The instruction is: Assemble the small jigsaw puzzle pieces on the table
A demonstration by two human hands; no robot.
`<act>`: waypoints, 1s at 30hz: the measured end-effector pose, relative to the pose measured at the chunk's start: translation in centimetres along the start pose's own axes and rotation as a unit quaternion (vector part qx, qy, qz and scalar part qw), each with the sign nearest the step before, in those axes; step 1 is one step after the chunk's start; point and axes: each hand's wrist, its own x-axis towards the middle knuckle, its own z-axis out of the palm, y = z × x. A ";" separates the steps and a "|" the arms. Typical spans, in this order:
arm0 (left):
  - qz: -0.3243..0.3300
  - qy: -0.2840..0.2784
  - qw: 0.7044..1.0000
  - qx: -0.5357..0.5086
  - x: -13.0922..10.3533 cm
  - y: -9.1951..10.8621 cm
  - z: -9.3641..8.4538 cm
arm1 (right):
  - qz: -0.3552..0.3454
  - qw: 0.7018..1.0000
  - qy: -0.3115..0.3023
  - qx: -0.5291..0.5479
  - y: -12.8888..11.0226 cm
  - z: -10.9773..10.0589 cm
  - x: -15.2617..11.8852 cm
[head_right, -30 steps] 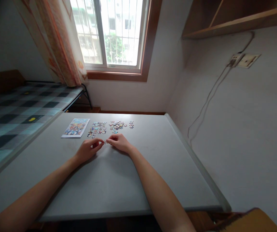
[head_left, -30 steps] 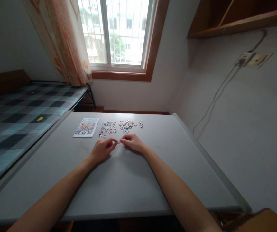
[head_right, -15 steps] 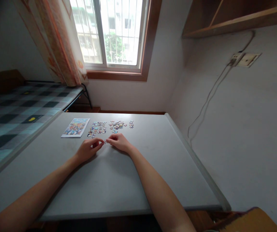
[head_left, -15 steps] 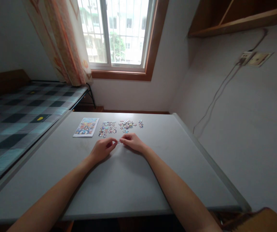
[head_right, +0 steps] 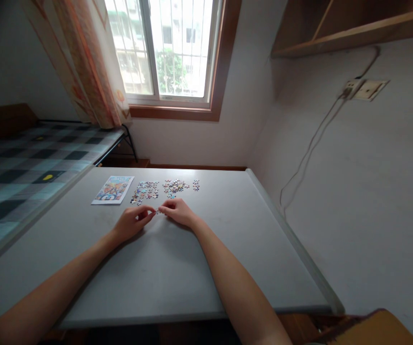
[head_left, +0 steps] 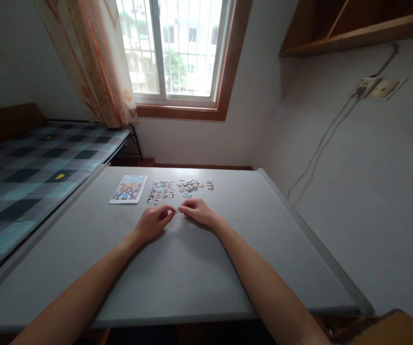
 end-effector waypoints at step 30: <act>-0.001 -0.001 1.000 -0.004 0.0 0.1 -0.1 | 0.002 1.000 0.000 -0.016 -0.3 0.0 0.0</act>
